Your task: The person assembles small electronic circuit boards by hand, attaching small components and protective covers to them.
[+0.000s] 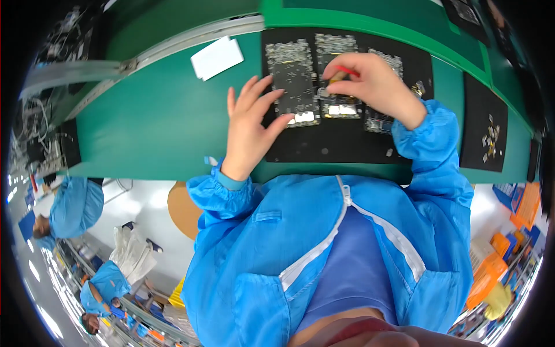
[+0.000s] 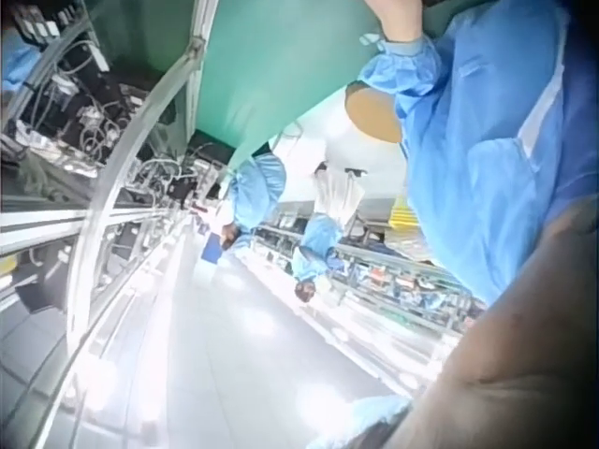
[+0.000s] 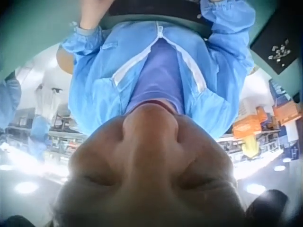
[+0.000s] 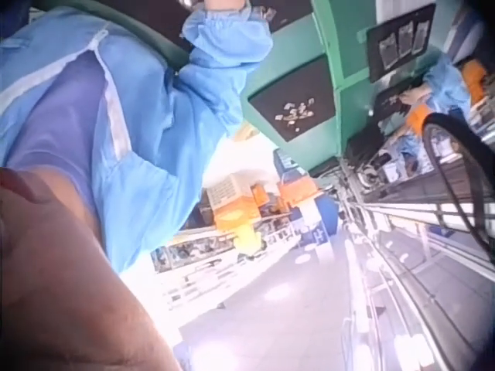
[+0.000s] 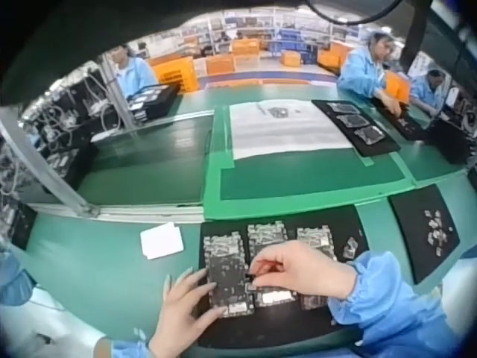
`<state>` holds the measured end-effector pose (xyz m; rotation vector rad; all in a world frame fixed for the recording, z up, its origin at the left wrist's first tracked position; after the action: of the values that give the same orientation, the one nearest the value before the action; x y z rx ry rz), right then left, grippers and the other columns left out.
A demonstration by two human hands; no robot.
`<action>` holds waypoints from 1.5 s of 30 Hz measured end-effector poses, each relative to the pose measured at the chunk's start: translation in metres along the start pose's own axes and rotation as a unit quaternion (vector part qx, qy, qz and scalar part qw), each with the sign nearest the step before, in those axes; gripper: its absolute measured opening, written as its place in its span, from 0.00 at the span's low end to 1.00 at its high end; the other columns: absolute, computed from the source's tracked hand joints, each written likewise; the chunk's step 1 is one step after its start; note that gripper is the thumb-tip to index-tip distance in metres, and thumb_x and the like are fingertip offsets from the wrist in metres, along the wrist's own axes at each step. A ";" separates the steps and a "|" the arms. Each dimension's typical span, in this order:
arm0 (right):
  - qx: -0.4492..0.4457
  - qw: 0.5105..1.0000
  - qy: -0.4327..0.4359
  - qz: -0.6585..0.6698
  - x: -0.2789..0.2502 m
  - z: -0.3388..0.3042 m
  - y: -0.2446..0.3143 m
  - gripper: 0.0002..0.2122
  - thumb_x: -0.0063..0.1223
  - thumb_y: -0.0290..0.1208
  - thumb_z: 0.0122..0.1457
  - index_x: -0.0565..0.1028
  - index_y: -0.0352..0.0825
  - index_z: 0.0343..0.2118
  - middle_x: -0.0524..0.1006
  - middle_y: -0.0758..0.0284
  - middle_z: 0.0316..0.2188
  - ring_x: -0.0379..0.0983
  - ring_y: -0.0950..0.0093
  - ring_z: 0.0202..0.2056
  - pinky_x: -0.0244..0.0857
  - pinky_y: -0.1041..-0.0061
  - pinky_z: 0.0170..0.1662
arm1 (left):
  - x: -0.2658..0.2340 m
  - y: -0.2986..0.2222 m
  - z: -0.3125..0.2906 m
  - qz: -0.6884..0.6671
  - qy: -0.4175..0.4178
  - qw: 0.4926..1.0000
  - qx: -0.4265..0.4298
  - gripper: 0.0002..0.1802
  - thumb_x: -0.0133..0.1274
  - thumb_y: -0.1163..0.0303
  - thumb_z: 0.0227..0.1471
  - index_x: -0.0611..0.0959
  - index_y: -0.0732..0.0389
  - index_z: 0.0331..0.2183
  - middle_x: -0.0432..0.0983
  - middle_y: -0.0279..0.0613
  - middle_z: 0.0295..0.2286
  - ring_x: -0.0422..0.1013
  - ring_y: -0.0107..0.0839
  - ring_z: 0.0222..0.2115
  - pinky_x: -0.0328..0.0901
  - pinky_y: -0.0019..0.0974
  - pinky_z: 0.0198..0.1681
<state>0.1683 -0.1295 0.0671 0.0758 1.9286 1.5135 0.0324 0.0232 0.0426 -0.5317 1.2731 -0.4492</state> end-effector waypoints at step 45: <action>-0.179 0.967 0.065 -0.166 0.055 0.000 -0.002 0.05 0.51 0.22 0.48 0.72 0.33 0.30 0.69 0.61 0.30 0.67 0.60 0.36 0.63 0.66 0.39 | 0.019 0.015 -0.002 -0.033 0.065 0.997 0.011 0.29 0.68 0.61 0.30 0.80 0.48 0.42 0.61 0.32 0.56 0.48 0.47 0.60 0.29 0.64 0.60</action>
<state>0.1269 -0.1062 0.0396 -0.4939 1.6310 1.6350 0.0352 0.0231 0.0183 -0.5345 1.3767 -0.5594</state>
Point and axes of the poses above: each hand's wrist, its own z-axis towards the middle knuckle, its own x-axis out of the palm, y = z × x, the point moved 6 cm from there along z, towards the middle knuckle
